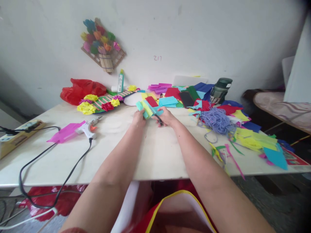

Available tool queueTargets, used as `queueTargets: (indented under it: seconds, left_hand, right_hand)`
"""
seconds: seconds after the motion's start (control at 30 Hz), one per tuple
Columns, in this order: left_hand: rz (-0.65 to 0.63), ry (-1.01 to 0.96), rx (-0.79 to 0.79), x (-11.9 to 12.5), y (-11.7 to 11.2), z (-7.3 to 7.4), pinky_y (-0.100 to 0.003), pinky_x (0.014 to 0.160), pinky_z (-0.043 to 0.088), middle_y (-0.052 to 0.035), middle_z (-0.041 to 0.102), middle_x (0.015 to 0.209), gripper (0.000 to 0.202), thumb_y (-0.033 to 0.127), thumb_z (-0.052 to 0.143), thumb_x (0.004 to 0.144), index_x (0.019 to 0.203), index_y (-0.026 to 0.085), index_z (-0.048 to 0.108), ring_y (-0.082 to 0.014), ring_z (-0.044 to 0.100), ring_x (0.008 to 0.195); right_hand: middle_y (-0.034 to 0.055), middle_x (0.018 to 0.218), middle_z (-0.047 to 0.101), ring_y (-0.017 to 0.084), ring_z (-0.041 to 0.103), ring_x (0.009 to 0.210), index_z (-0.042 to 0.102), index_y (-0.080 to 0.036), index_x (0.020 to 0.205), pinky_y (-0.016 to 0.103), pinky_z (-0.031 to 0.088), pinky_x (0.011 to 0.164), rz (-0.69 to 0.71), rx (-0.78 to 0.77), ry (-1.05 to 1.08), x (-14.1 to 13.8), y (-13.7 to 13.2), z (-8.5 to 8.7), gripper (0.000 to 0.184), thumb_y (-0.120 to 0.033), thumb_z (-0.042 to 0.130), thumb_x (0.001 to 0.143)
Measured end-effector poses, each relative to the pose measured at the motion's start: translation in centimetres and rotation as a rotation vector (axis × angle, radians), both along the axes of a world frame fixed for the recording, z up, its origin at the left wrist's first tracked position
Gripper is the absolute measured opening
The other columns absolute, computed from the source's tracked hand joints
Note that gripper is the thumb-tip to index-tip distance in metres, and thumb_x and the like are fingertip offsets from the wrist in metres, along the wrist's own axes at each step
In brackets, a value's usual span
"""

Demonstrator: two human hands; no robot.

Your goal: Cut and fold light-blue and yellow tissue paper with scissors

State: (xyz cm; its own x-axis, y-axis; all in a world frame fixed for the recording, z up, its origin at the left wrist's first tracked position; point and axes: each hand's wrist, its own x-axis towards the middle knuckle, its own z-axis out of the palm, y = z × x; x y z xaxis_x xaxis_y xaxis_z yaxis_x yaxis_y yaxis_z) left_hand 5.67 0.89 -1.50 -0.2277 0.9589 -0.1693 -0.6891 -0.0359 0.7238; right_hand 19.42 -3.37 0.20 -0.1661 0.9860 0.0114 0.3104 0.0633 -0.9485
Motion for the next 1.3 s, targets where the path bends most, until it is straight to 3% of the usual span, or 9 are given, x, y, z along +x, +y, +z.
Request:
queueTargets:
  seconds: [0.27, 0.4, 0.6, 1.3]
  left_hand:
    - [-0.020, -0.008, 0.007, 0.1, -0.3, 0.3, -0.028, 0.072, 0.054, -0.0041, 0.067, 0.071, 0.015, 0.001, 0.050, 0.077, 0.077, 0.014, 0.059, -0.0153, 0.066, 0.071]
    - [-0.051, -0.002, 0.032, 0.3, -0.7, 0.6, -0.028, 0.072, 0.053, -0.0048, 0.067, 0.071, 0.017, 0.000, 0.049, 0.077, 0.074, 0.013, 0.060, -0.0149, 0.065, 0.067]
    - [-0.085, 0.022, 0.055, 0.5, -0.7, 0.4, -0.030, 0.076, 0.052, -0.0058, 0.067, 0.070, 0.016, 0.001, 0.048, 0.078, 0.075, 0.011, 0.060, -0.0161, 0.066, 0.071]
    - [-0.075, -0.052, 0.012, 0.5, -0.2, 0.1, -0.029, 0.073, 0.054, -0.0040, 0.067, 0.070, 0.015, 0.002, 0.048, 0.080, 0.080, 0.013, 0.059, -0.0156, 0.066, 0.070]
  right_hand:
    - [-0.0046, 0.056, 0.060, 0.008, 0.054, 0.036, 0.051, -0.020, 0.104, 0.014, 0.031, 0.029, 0.133, 0.003, 0.019, 0.6, -0.2, 0.2, 0.043, -0.045, 0.066, 0.073]
    - [-0.0015, 0.056, 0.061, 0.008, 0.055, 0.038, 0.055, -0.016, 0.089, 0.015, 0.033, 0.030, 0.169, -0.041, 0.062, 0.9, 0.0, -0.1, 0.036, -0.050, 0.061, 0.076]
    - [-0.0027, 0.051, 0.056, 0.007, 0.053, 0.038, 0.052, -0.015, 0.075, 0.015, 0.033, 0.030, 0.185, -0.066, 0.087, 1.1, -0.1, 0.0, 0.040, -0.055, 0.058, 0.076]
    - [-0.0051, 0.050, 0.052, 0.004, 0.047, 0.035, 0.053, -0.015, 0.077, 0.016, 0.027, 0.028, 0.164, -0.086, 0.049, 1.0, 0.0, 0.1, 0.041, -0.055, 0.059, 0.076]
